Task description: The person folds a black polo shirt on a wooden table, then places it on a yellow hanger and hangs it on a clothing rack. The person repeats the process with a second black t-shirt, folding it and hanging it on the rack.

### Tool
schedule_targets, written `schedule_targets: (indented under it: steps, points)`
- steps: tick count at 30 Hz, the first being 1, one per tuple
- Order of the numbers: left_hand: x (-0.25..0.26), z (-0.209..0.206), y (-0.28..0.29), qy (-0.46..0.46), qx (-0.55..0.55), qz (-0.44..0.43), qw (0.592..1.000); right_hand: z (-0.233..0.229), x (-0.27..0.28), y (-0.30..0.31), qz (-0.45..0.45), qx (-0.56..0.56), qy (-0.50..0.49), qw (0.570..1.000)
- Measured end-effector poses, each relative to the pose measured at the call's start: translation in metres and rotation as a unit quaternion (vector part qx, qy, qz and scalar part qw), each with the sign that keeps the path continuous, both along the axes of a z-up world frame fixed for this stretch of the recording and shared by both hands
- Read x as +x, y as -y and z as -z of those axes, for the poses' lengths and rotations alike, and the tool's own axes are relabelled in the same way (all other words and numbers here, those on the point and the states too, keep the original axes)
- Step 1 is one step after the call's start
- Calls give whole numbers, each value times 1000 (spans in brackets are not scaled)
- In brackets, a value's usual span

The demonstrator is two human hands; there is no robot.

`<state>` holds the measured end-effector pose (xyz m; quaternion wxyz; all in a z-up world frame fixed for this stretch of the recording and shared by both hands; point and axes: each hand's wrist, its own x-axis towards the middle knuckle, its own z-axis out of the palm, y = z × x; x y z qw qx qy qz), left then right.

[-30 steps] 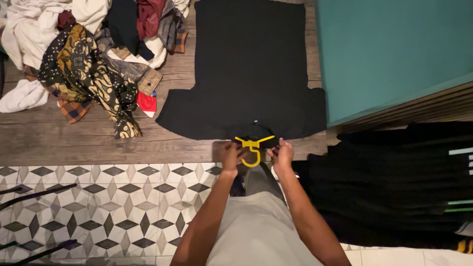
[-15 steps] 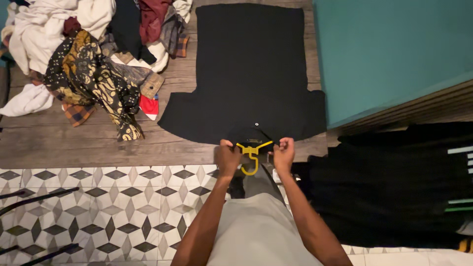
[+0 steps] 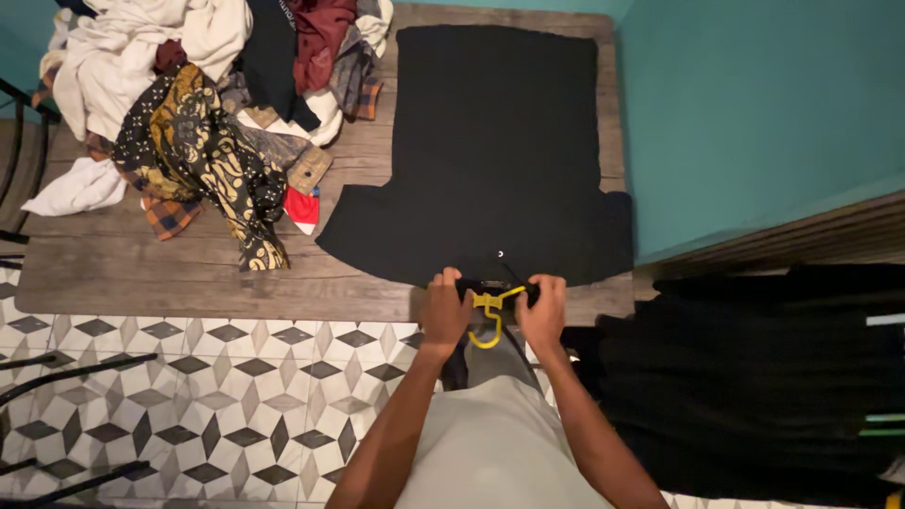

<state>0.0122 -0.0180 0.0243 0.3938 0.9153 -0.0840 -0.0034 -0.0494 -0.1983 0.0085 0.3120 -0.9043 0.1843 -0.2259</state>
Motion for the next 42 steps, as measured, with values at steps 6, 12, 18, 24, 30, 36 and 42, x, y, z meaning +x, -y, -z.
schedule_targets:
  steps: [6,12,18,24,30,36,42]
  points:
    - [29,2,8,48,90,56,993,-17,31,-10,-77,-53,-116,989]
    - [46,32,20,31,193,147,970,-11,50,0,-97,-56,-153,982]
    - [50,32,23,37,129,142,981,-10,59,11,-103,-13,-162,981]
    - [82,28,58,32,40,89,995,-16,78,37,-117,87,-196,970]
    - [118,9,92,-47,50,4,998,-14,84,58,-125,112,-224,960]
    - [131,37,95,-72,32,-3,997,12,96,65,-135,107,-216,961]
    - [138,68,84,-98,-77,-37,992,13,126,47,-115,124,-201,965]
